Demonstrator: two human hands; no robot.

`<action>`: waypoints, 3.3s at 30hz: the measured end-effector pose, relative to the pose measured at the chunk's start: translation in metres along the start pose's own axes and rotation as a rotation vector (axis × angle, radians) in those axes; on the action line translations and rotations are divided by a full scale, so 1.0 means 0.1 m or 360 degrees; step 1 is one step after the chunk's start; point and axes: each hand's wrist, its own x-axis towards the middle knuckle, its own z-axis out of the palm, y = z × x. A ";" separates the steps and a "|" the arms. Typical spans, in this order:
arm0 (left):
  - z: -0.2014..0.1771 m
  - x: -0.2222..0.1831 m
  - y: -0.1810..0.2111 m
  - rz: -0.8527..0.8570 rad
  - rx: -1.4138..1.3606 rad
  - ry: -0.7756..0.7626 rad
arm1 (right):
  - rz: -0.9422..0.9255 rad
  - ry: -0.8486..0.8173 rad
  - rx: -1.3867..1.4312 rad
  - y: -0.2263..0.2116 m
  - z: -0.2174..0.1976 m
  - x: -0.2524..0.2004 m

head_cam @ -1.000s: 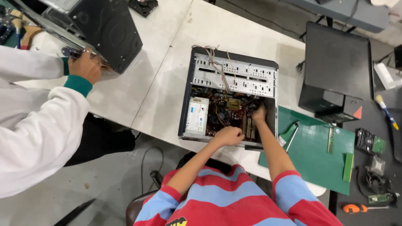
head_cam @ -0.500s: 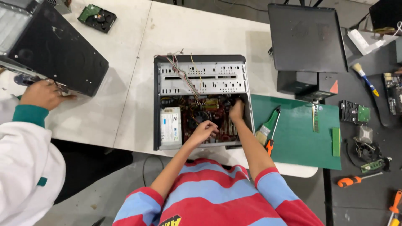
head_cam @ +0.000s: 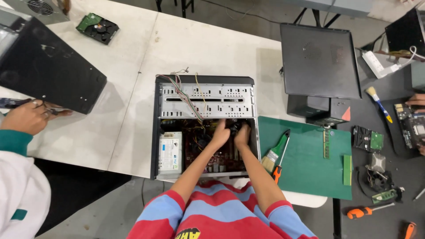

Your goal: Inspecting internal connections and components within a desktop computer case using tools and hands.

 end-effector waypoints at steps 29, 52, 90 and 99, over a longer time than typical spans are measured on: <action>-0.21 -0.70 0.50 -0.0051 0.0867 -0.0220 | 0.0025 -0.0775 -0.0351 -0.78 -2.42 -1.96; 0.20 -1.52 1.05 -0.0112 0.1441 -0.0942 | -0.0289 -0.0742 -0.1165 -0.49 -1.65 -1.40; -1.27 -1.59 1.83 0.0699 -0.0389 0.0800 | -0.1146 -0.1584 0.0324 -2.58 0.15 -1.53; -0.65 -1.80 2.53 0.0279 -0.0192 0.0685 | -0.1297 -0.1457 0.0357 -2.53 -0.43 -1.60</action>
